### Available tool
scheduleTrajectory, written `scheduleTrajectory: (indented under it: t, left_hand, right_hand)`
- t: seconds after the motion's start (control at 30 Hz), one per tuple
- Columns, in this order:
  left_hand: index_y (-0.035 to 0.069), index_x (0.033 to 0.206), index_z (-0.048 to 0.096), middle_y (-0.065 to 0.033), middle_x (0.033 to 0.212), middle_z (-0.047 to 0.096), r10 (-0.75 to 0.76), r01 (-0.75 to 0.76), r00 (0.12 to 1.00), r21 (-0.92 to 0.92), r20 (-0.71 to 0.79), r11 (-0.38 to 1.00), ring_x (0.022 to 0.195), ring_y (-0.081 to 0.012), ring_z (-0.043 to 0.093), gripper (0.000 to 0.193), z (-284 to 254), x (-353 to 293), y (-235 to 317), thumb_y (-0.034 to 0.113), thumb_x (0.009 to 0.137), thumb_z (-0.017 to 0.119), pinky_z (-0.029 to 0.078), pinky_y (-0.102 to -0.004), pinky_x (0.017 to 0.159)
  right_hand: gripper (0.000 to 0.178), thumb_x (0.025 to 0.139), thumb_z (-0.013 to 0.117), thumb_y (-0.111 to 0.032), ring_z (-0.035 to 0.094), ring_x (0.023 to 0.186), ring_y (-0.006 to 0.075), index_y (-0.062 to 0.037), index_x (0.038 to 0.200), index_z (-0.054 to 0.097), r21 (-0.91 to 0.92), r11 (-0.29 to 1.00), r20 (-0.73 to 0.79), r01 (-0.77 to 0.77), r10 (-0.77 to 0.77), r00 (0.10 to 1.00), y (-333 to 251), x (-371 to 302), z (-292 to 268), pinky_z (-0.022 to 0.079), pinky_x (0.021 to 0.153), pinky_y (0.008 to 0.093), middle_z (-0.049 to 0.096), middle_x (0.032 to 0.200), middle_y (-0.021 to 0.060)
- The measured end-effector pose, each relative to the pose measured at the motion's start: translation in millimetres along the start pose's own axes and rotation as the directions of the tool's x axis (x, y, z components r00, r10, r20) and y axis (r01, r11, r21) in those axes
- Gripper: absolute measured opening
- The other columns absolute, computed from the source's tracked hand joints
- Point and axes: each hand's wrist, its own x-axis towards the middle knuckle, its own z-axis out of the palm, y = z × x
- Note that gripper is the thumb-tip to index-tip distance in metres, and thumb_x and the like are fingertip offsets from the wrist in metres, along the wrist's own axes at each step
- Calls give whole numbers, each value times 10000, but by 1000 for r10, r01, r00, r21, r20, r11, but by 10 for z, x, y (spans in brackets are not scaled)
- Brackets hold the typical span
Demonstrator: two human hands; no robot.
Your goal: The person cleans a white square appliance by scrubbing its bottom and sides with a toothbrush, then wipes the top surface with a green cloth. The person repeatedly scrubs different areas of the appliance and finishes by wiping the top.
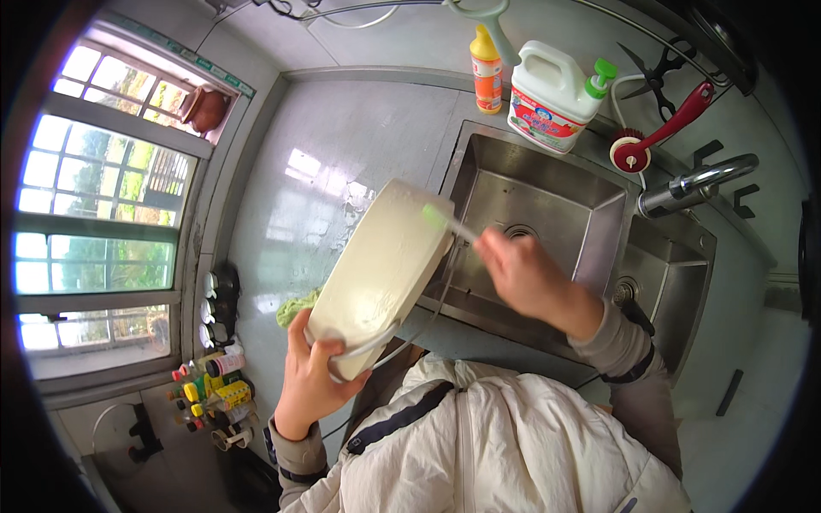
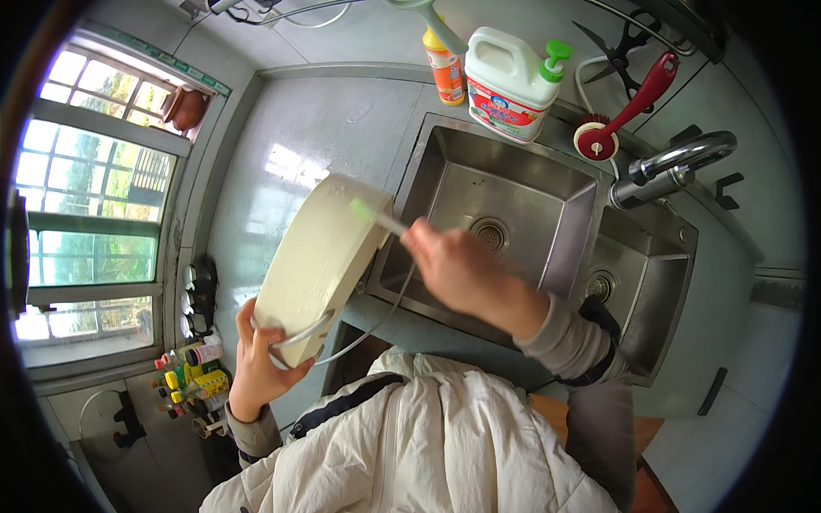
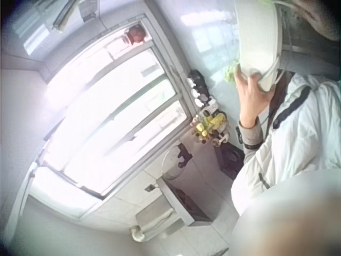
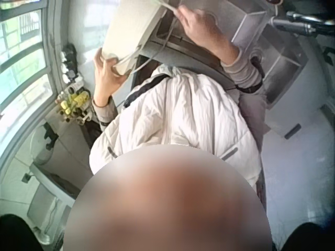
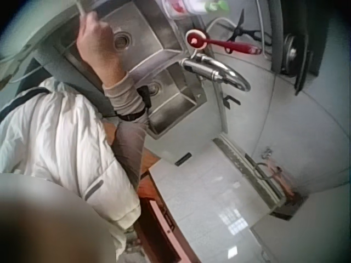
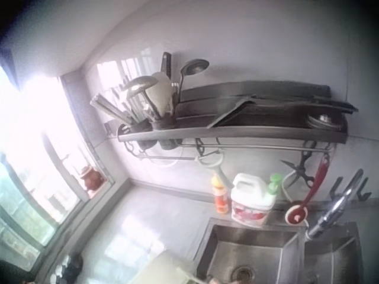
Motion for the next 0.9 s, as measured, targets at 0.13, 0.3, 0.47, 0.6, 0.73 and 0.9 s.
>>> scheduleTrajectory:
  t: [0.13, 0.3, 0.47, 0.6, 0.73, 0.9]
  left_hand:
    - [70, 1235, 426, -302, 1300, 344, 2, -1, 1000, -6, 6, 1000, 1121, -470, 466, 836, 11, -29, -11, 192, 540, 876, 459, -492, 849]
    - [47, 1434, 274, -276, 1243, 393, -14, 0, 993, 120, 118, 993, 1033, -421, 483, 1072, -51, 6, 45, 169, 544, 858, 461, -463, 808]
    - [48, 1432, 283, -256, 1185, 416, -71, 41, 981, 163, 181, 986, 1008, -405, 484, 1070, -75, 77, 108, 157, 534, 854, 463, -452, 767]
    - [55, 1431, 286, -252, 1177, 418, -96, 62, 978, 182, 183, 981, 1007, -401, 481, 1056, -78, 86, 133, 152, 542, 848, 462, -452, 760]
    - [66, 1433, 281, -246, 1162, 421, -73, 31, 976, 198, 205, 980, 992, -398, 482, 1052, -85, 62, 134, 146, 545, 842, 460, -454, 746]
    - [77, 1429, 282, -245, 1144, 422, -77, 33, 976, 213, 203, 977, 976, -399, 483, 1050, -68, 28, 114, 142, 542, 839, 458, -462, 729]
  right_hand:
    - [233, 961, 511, -205, 566, 502, 406, -27, 819, 463, 139, 990, 90, 17, -30, 995, 243, 5, 46, 408, 420, 477, 527, 530, 208]
    - [230, 949, 541, -176, 563, 473, 379, -12, 802, 472, 148, 982, 60, -116, 108, 992, 277, -13, -9, 395, 402, 440, 534, 543, 196]
    - [213, 941, 555, -169, 559, 433, 327, -44, 790, 471, 295, 952, 142, 76, -123, 982, 280, -149, 13, 406, 389, 429, 498, 496, 156]
    - [220, 957, 526, -166, 550, 419, 331, -22, 799, 475, 161, 979, -3, -126, 129, 992, 482, -27, 10, 382, 384, 424, 499, 485, 166]
    - [224, 949, 540, -181, 556, 415, 309, -34, 793, 475, 369, 922, 163, 117, -188, 968, 299, 0, -151, 401, 373, 410, 509, 483, 146]
    - [247, 958, 514, -208, 570, 451, 357, -28, 795, 468, 61, 997, 69, -38, 34, 997, 415, 211, -143, 424, 384, 437, 525, 508, 188]
